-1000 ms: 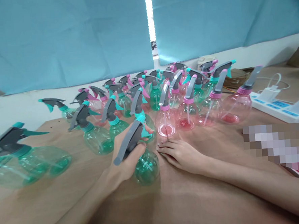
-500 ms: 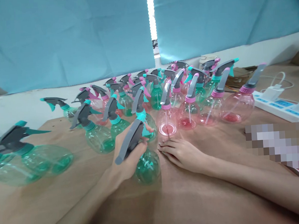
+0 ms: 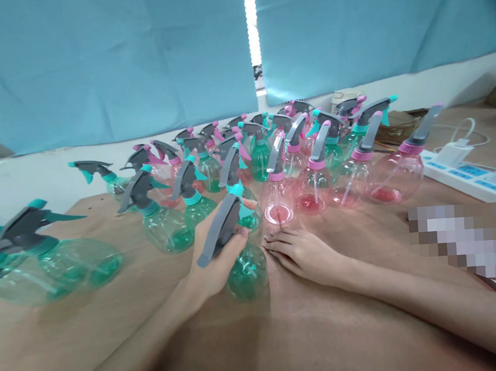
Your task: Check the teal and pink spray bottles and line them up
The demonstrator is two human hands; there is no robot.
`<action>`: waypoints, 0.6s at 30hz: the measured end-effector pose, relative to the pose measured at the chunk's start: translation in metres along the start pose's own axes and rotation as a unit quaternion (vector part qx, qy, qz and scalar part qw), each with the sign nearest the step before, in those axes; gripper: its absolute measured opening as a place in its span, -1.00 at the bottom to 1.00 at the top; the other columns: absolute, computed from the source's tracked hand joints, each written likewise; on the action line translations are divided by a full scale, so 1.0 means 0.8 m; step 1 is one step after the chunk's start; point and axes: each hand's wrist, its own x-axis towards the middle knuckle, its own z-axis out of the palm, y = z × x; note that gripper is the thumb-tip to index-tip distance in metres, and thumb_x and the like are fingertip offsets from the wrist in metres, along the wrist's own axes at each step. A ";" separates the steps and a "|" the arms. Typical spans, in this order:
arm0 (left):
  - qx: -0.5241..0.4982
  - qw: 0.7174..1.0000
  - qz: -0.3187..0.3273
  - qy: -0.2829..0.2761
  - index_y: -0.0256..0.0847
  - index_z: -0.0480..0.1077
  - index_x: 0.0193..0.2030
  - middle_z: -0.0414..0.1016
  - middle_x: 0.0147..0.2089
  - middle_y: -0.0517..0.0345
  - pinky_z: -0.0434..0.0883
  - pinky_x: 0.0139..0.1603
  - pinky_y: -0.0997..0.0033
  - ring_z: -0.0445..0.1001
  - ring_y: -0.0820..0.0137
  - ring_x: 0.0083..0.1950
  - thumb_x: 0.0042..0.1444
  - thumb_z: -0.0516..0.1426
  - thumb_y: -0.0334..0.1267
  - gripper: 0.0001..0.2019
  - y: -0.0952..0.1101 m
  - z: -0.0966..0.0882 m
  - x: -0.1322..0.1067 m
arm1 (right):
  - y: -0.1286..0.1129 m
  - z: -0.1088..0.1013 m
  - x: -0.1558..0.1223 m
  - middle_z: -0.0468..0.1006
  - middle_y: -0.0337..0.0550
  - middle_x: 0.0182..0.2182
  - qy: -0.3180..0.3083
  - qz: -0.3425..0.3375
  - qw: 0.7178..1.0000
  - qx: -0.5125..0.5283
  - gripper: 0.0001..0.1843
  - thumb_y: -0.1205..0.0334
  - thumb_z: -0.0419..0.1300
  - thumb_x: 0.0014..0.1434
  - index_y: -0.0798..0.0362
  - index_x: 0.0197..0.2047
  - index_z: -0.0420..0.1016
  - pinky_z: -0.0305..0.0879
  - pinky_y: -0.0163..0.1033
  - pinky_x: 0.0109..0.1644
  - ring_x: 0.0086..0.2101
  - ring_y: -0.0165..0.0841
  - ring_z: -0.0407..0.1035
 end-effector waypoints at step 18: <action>-0.018 1.000 -0.013 -0.004 -0.02 0.35 0.00 0.30 -0.52 0.31 0.33 -0.43 0.40 0.44 0.35 -0.42 0.12 0.04 -0.28 -0.71 0.002 0.000 0.001 | 0.001 0.001 0.000 0.57 -0.03 -0.06 -0.001 0.003 1.000 0.001 -0.69 0.36 0.04 0.28 0.14 0.03 0.48 0.32 -0.03 0.09 -0.06 -0.21 0.42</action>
